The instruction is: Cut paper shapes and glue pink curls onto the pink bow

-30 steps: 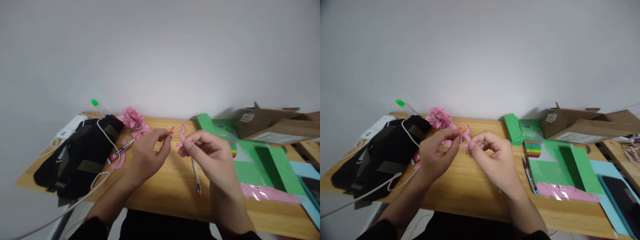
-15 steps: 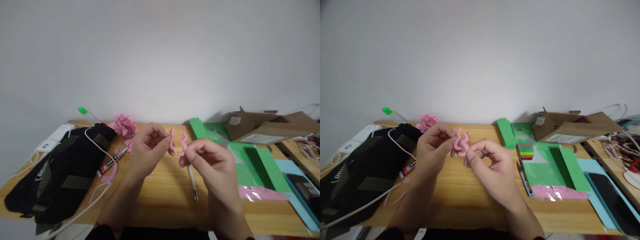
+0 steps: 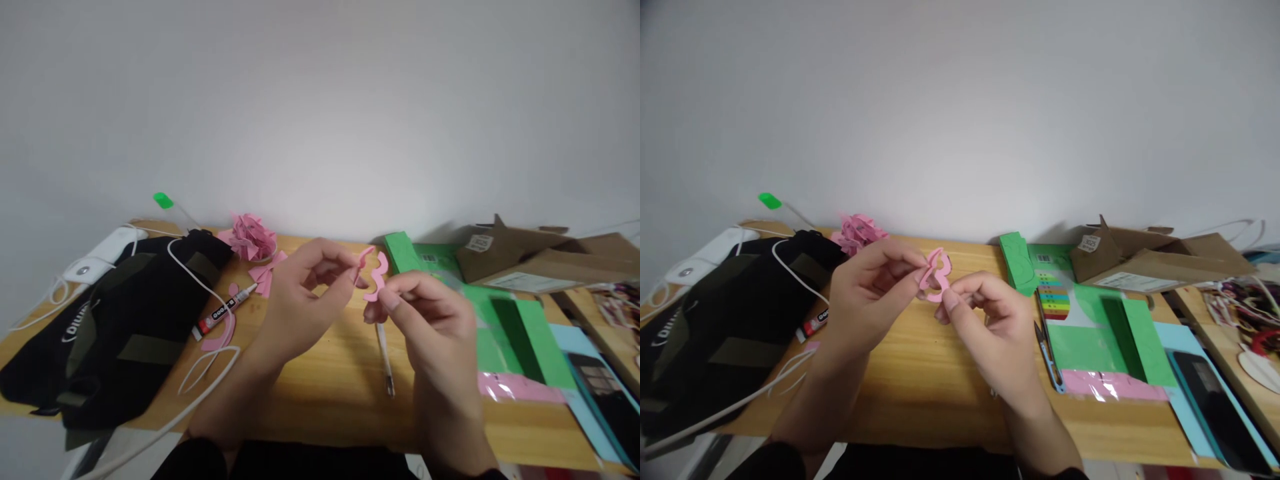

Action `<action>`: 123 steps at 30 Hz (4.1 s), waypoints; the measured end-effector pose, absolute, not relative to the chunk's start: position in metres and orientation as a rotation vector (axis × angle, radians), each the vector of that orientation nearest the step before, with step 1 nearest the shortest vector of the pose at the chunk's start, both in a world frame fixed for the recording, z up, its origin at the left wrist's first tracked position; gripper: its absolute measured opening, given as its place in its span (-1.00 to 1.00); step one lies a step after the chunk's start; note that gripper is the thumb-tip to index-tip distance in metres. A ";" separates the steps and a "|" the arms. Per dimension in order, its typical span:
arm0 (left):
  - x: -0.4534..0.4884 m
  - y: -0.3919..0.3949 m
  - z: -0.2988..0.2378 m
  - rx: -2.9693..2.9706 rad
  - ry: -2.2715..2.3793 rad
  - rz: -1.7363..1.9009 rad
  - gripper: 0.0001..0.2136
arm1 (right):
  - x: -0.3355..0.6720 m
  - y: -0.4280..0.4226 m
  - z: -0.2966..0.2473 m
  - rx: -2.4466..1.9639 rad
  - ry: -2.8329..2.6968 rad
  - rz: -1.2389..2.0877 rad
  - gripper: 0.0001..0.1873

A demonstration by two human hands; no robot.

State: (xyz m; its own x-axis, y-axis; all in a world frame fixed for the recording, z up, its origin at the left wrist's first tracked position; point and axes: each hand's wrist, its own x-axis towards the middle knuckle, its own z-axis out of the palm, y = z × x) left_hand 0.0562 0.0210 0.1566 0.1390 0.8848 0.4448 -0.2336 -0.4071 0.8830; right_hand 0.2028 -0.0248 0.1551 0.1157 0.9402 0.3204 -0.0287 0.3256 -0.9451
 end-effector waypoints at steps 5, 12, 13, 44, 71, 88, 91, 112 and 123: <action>0.058 0.022 0.154 1.589 0.700 1.495 -0.84 | 0.203 -0.024 0.154 -0.976 -1.228 0.908 -0.86; 0.062 0.025 0.153 2.087 0.881 1.935 -0.82 | 0.205 -0.024 0.154 -1.014 -1.180 0.913 -0.86; 0.063 0.025 0.154 2.138 0.909 1.959 -0.82 | 0.205 -0.024 0.155 -1.010 -1.172 0.943 -0.86; 0.063 0.023 0.152 2.244 0.770 1.871 -0.75 | 0.206 -0.012 0.158 -1.014 -1.056 1.077 -0.83; 0.061 0.021 0.149 2.314 0.765 1.858 -0.73 | 0.207 -0.012 0.159 -0.982 -1.017 1.047 -0.84; 0.063 0.021 0.150 2.332 0.718 1.851 -0.73 | 0.204 -0.011 0.161 -0.983 -1.012 0.987 -0.84; 0.063 0.021 0.149 2.322 0.711 1.849 -0.73 | 0.205 -0.011 0.159 -0.966 -1.034 0.989 -0.85; 0.055 0.020 0.151 1.878 0.462 1.723 -0.70 | 0.217 -0.012 0.156 -0.713 -1.176 1.100 -0.93; 0.053 0.015 0.164 1.756 0.254 1.494 -0.75 | 0.225 -0.008 0.149 -0.407 -1.236 1.212 -0.79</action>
